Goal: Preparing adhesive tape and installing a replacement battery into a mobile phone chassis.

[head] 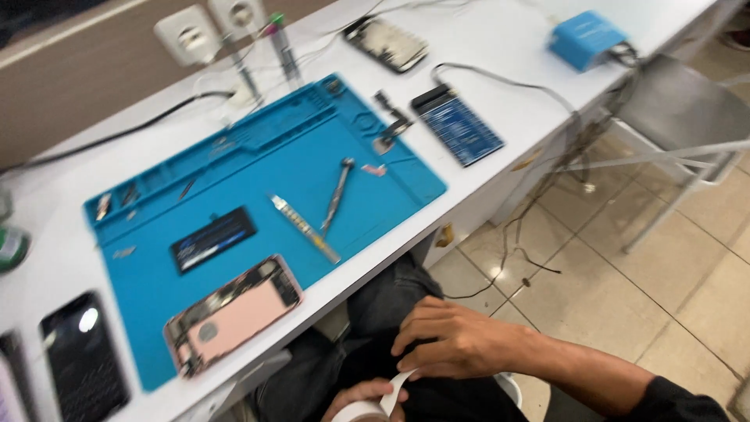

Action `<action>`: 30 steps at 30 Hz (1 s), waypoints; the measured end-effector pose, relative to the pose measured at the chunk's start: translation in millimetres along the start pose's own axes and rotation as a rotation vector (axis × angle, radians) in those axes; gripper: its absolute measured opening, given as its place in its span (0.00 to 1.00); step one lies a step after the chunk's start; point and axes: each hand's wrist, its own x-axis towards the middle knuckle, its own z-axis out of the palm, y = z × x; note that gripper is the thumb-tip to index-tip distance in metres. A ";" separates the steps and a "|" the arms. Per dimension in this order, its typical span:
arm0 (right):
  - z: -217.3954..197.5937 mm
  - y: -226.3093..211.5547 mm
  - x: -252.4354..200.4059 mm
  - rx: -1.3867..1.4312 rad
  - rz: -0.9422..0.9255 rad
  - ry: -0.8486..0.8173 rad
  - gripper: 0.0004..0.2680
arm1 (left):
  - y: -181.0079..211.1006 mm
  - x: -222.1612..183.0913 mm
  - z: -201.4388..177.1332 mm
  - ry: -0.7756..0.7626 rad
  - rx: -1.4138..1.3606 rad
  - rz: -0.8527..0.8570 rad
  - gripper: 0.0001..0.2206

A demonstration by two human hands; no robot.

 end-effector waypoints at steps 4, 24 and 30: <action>7.8 -5.6 23.7 -0.015 -0.088 -0.040 0.04 | -23.1 -12.0 22.9 0.109 -0.269 0.229 0.40; 62.6 9.4 136.0 0.493 0.823 0.079 0.16 | 176.8 -95.5 86.6 1.407 1.871 0.517 0.35; 50.1 0.5 207.5 0.261 1.204 -0.262 0.17 | 181.9 -78.4 87.0 1.187 2.125 0.288 0.24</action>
